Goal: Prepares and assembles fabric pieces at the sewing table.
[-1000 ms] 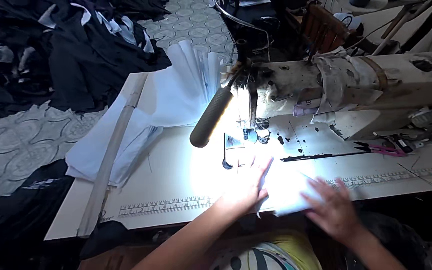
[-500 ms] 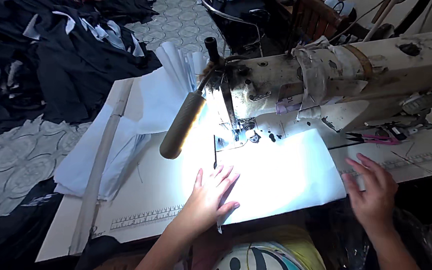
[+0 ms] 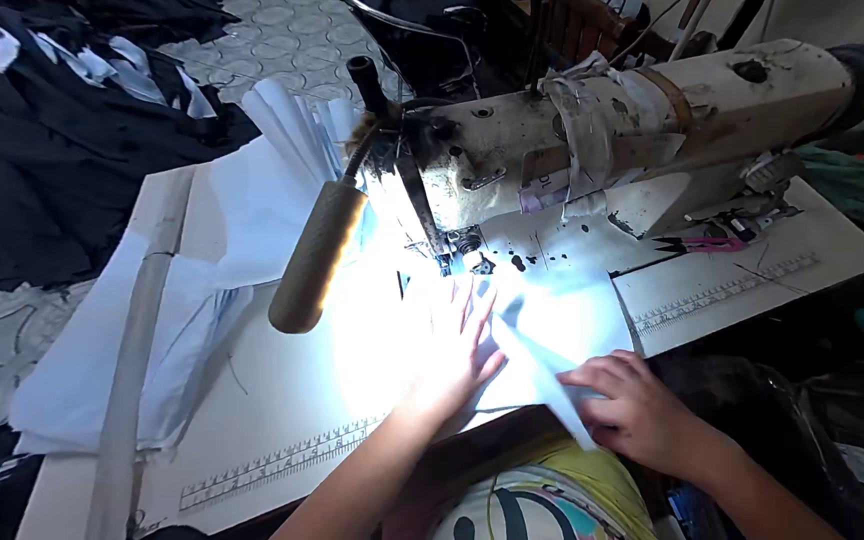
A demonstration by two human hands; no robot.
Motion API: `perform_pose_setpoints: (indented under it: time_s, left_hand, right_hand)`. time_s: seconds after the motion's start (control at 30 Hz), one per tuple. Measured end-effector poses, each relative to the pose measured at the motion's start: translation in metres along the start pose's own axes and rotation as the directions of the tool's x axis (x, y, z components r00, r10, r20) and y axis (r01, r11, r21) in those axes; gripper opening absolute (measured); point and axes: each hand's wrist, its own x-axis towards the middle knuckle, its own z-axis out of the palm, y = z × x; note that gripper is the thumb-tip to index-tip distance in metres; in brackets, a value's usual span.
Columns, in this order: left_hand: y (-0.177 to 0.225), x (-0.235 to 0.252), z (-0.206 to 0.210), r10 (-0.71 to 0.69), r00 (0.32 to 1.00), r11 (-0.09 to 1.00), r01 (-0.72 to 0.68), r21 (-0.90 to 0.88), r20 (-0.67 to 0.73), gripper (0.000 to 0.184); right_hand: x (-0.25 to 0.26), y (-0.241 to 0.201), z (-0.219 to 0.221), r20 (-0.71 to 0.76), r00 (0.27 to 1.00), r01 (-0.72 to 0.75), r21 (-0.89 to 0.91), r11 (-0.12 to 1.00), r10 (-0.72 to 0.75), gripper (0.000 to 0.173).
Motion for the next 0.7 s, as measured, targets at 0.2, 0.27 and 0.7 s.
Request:
perform_pose_setpoints:
  time_s: [0.2, 0.27, 0.7]
  left_hand:
    - [0.001, -0.015, -0.023, 0.218, 0.962, 0.976, -0.217, -0.027, 0.166, 0.016]
    - [-0.006, -0.022, -0.028, 0.188, 0.937, 0.979, -0.153, -0.138, 0.294, 0.036]
    - [-0.008, 0.004, -0.001, 0.203, 0.955, 0.979, -0.203, -0.019, 0.218, 0.040]
  right_hand:
    - [-0.003, 0.029, -0.024, -0.075, 0.971, -0.189, 0.328, 0.925, 0.226, 0.048]
    - [-0.022, 0.056, -0.056, -0.295, 0.848, -0.363, 0.284, 0.888, 0.441, 0.032]
    - [-0.285, 0.072, 0.048, -0.160, -0.135, -0.991, 0.011, -0.135, 0.978, 0.042]
